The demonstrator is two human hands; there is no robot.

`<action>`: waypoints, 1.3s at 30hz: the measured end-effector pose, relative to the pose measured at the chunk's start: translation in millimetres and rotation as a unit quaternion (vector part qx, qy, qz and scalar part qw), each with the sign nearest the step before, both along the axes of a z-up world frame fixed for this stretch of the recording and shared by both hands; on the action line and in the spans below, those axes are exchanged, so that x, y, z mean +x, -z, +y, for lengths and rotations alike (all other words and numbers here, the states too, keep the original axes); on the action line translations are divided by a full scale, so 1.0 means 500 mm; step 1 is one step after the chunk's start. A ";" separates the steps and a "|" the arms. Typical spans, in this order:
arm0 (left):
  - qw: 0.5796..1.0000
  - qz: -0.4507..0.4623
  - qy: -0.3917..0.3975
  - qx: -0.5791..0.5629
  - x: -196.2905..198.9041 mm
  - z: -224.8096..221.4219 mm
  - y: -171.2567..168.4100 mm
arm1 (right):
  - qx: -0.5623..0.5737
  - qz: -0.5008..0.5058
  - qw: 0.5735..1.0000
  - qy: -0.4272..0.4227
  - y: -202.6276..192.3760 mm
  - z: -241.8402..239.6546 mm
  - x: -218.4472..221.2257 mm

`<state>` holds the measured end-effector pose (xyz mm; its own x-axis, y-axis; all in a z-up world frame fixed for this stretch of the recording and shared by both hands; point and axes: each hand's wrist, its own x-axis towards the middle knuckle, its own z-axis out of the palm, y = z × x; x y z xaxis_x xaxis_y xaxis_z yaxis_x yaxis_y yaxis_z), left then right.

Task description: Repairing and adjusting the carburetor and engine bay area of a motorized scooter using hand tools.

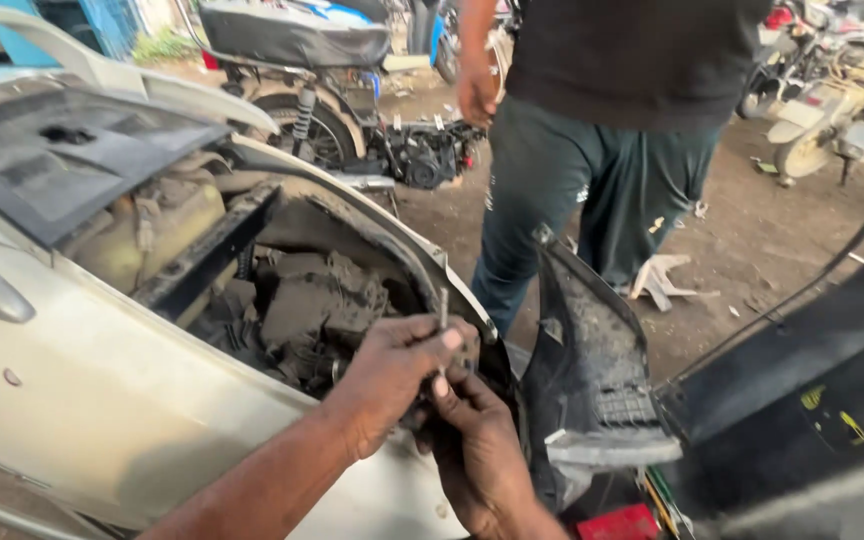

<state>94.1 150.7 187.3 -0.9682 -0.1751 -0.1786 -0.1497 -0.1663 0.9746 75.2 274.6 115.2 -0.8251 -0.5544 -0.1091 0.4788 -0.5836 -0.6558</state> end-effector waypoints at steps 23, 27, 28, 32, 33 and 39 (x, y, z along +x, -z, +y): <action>0.912 0.058 -0.105 0.392 -0.014 0.088 0.103 | 0.206 0.366 0.870 0.260 -0.047 -0.026 -0.051; 0.923 0.168 -0.221 0.265 -0.013 0.052 0.043 | 0.217 0.454 0.787 0.358 0.012 -0.027 -0.082; 0.917 0.278 -0.184 0.219 -0.010 0.034 0.029 | 0.253 0.434 0.789 0.353 0.035 -0.026 -0.091; 0.956 0.262 -0.084 0.102 -0.043 -0.010 -0.031 | 0.259 0.318 0.861 0.301 0.147 -0.038 -0.138; 0.985 0.163 -0.015 -0.057 -0.065 -0.010 -0.041 | 0.276 0.243 0.887 0.279 0.157 -0.038 -0.146; 0.588 0.308 0.135 -0.735 -0.161 -0.024 0.010 | 0.290 0.384 0.807 0.341 0.232 -0.029 -0.192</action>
